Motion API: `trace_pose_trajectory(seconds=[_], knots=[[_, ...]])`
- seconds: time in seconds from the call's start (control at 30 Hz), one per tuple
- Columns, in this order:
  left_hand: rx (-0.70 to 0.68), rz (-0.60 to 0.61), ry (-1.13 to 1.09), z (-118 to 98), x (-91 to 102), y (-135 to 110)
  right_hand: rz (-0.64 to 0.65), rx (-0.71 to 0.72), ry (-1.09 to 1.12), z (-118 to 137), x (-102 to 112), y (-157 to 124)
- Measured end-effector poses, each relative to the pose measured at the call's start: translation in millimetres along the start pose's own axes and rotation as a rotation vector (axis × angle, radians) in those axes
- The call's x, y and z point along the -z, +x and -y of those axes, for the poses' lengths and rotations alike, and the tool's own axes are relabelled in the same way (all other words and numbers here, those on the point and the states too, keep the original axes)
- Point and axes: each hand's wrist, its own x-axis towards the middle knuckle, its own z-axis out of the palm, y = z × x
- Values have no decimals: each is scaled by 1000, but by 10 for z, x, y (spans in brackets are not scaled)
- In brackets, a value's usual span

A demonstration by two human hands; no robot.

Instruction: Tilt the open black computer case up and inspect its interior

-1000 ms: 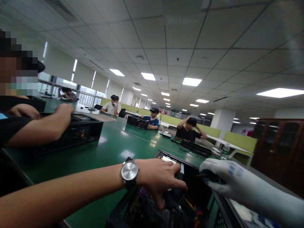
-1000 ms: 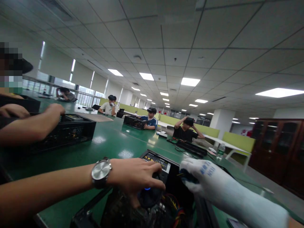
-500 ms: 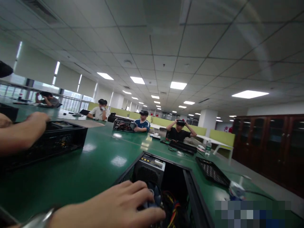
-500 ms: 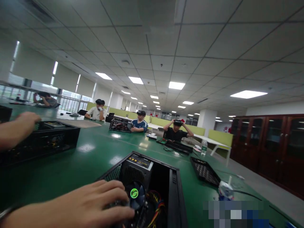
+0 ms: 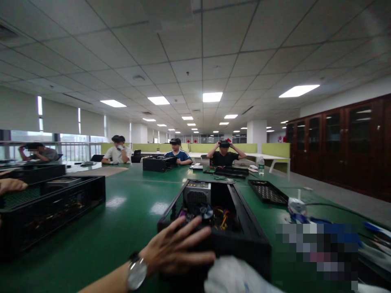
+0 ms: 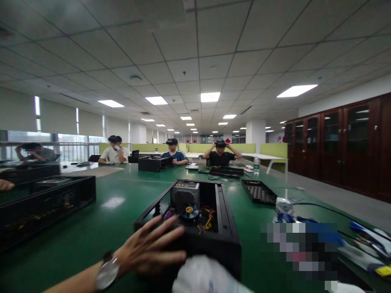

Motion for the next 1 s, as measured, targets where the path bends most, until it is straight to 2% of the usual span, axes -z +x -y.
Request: trace_pose_trajectory(seconds=[0.03, 0.1, 0.13, 0.2, 0.27, 0.33, 0.4, 0.47, 0.53, 0.6, 0.67, 0.8, 0.9, 1.0], knots=[[131, 109, -97, 180, -199, 241, -14, -36, -44, -251, -14, 159], [301, 120, -96, 458, -572, 745, -68, -165, -178, -683, -5, 439], [381, 104, -88, 534, -736, 981, -85, -193, -237, -861, 7, 530], [492, 95, -101, 544, -1024, 1338, -113, -232, -341, -1155, -18, 576], [535, 101, -151, 407, -1260, 1446, -146, -329, -403, -1371, -157, 475], [540, 120, -225, 206, -1395, 1292, -176, -538, -380, -1484, -379, 308], [548, 146, -307, 39, -1387, 983, -150, -704, -290, -1491, -592, 157], [598, 159, -373, -39, -1271, 669, -92, -756, -195, -1445, -721, 68], [698, 153, -420, -44, -1122, 447, -69, -776, -138, -1398, -747, 40], [804, 127, -471, -27, -1004, 332, -74, -798, -52, -1361, -706, 52], [866, 95, -539, -24, -941, 294, -91, -812, 72, -1319, -653, 88], [862, 45, -696, -84, -927, 336, -87, -799, 279, -1172, -614, 200], [869, 33, -821, -170, -939, 409, -51, -812, 338, -1040, -642, 282], [898, 16, -958, -257, -956, 475, -48, -790, 294, -953, -715, 320]])
